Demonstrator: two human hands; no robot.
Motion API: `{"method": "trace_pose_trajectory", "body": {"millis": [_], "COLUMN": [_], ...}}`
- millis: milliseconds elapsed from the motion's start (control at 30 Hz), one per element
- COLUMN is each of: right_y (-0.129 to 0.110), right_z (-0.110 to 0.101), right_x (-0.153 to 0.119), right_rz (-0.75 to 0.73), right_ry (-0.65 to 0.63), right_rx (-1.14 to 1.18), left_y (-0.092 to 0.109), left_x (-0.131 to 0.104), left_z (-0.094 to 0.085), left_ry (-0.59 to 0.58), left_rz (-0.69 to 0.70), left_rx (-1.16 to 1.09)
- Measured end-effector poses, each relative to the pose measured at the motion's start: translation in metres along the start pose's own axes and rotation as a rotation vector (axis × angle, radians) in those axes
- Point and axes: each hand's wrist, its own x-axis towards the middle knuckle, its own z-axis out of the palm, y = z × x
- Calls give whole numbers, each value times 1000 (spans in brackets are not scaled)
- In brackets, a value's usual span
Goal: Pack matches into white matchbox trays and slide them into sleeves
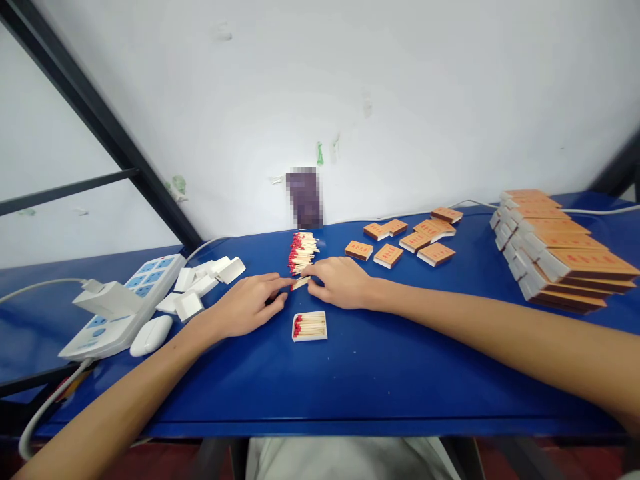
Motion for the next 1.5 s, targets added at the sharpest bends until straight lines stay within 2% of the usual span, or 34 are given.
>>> {"method": "trace_pose_trajectory", "body": {"millis": [433,733,1100,1500], "right_y": [1,2,1,2], "right_z": [2,0,-3,-4], "right_x": [1,1,0,-1], "right_rz": [26,24,-56,-155], "right_ry": [-6,5,47,30], "right_rx": [-12,33,130,203], "left_y": [-3,-2,0,-2], "left_x": [2,4,4,4], "left_z": [0,5,4,6], "left_ry": [17,71,82,84], "left_rz": [-3,-63,-79,-111], "left_rx": [-65,-95,-126,-117]}}
